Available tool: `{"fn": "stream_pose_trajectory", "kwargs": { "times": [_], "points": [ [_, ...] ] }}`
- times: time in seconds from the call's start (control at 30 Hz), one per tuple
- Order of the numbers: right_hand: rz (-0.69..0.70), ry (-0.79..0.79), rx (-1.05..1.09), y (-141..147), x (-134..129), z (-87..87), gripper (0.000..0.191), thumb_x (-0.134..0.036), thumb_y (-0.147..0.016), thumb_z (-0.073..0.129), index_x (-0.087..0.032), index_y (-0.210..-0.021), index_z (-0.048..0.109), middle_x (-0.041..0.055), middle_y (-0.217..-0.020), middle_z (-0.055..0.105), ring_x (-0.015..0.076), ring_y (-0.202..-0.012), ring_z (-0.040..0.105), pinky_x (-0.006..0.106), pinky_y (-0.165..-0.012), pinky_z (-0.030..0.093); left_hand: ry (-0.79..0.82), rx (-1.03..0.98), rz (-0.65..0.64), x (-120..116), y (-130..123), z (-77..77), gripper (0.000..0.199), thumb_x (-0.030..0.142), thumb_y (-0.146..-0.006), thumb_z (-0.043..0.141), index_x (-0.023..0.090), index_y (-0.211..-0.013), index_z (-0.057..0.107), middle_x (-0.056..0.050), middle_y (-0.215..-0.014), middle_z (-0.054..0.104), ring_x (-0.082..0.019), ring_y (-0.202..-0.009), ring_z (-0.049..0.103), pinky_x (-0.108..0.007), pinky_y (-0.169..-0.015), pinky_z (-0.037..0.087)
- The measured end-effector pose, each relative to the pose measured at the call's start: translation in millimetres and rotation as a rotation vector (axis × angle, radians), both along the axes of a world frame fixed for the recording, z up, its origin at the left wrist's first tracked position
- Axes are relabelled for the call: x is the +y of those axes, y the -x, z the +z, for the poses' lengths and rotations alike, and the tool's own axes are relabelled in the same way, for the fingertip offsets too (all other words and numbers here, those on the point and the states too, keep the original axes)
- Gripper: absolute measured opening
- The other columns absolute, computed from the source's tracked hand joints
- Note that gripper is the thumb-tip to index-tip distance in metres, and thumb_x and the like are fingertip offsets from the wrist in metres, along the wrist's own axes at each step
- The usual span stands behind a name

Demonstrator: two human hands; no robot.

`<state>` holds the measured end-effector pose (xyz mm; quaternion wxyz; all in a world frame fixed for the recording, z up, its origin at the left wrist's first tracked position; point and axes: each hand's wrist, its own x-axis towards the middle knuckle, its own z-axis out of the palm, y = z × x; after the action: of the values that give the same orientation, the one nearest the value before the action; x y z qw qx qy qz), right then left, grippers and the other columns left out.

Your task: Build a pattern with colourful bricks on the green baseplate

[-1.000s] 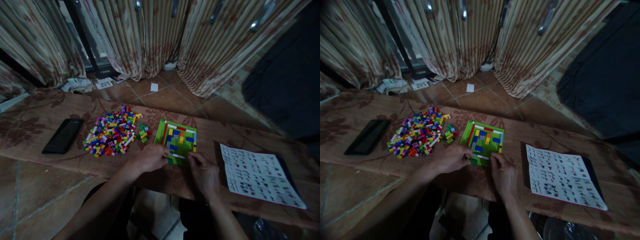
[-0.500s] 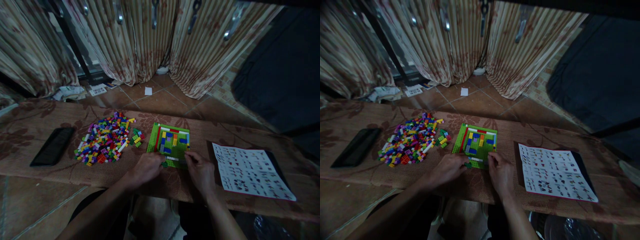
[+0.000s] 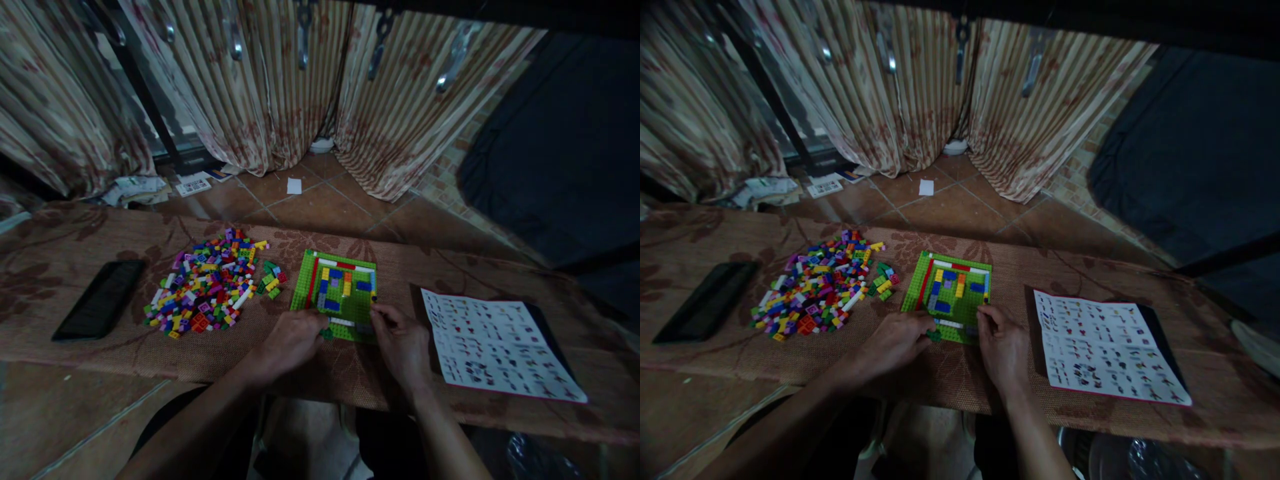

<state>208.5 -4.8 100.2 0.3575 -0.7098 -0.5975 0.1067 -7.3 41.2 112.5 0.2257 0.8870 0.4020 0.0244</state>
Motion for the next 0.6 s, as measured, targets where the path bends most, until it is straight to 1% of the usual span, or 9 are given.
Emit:
{"fn": "stream_pose_trajectory", "kwargs": {
  "times": [0.1,0.23,0.3,0.4,0.5,0.6],
  "points": [
    [-0.002,0.007,0.003,-0.2,0.0,-1.0,0.029,-0.037,-0.089,0.05,-0.02,-0.092,0.072,0.0071,-0.087,0.074,0.0208,-0.075,0.069,0.032,-0.07,0.054,-0.003,-0.012,0.021,-0.4,-0.7,1.1,0.013,0.02,-0.084,0.055,0.021,-0.094,0.065,-0.003,-0.093,0.07,-0.019,-0.086,0.066,-0.029,-0.079,0.049],
    [-0.004,0.0,0.021,-0.9,1.2,-2.4,0.028,-0.036,-0.088,0.05,-0.019,-0.092,0.071,0.0073,-0.091,0.074,0.021,-0.079,0.069,0.032,-0.071,0.054,0.013,-0.064,0.08,4.2,-0.8,10.3,0.013,0.026,-0.087,0.054,0.021,-0.088,0.066,-0.002,-0.092,0.071,-0.017,-0.082,0.065,-0.027,-0.077,0.049],
    [-0.001,-0.014,0.02,-3.0,2.4,-2.7,0.027,-0.036,-0.088,0.05,-0.019,-0.091,0.071,0.0074,-0.092,0.074,0.0209,-0.08,0.069,0.032,-0.071,0.054,0.002,-0.085,0.153,9.5,0.7,14.8,0.016,0.026,-0.089,0.051,0.022,-0.087,0.066,-0.002,-0.091,0.071,-0.017,-0.081,0.066,-0.027,-0.076,0.048],
    [-0.026,-0.018,0.004,-9.3,4.2,-3.6,0.026,-0.037,-0.088,0.052,-0.019,-0.091,0.071,0.0075,-0.091,0.074,0.021,-0.08,0.069,0.031,-0.071,0.053,-0.029,-0.113,0.305,19.3,4.6,16.9,0.021,0.026,-0.091,0.046,0.021,-0.089,0.066,-0.003,-0.089,0.071,-0.016,-0.08,0.066,-0.026,-0.073,0.048],
    [-0.088,-0.022,-0.012,-18.2,5.3,-6.8,0.027,-0.039,-0.086,0.054,-0.018,-0.09,0.072,0.0084,-0.09,0.074,0.0217,-0.079,0.069,0.031,-0.07,0.052,-0.043,-0.117,0.432,27.8,8.1,14.2,0.02,0.026,-0.091,0.045,0.02,-0.091,0.065,-0.004,-0.09,0.071,-0.016,-0.08,0.066,-0.025,-0.071,0.047],
    [-0.13,-0.007,-0.039,-25.7,5.9,-11.9,0.029,-0.041,-0.085,0.054,-0.018,-0.09,0.072,0.0093,-0.089,0.074,0.0227,-0.077,0.068,0.033,-0.07,0.052,-0.034,-0.066,0.491,32.5,8.8,10.2,0.02,0.028,-0.09,0.046,0.02,-0.095,0.064,-0.004,-0.089,0.071,-0.017,-0.081,0.066,-0.025,-0.071,0.047]
  ]
}}
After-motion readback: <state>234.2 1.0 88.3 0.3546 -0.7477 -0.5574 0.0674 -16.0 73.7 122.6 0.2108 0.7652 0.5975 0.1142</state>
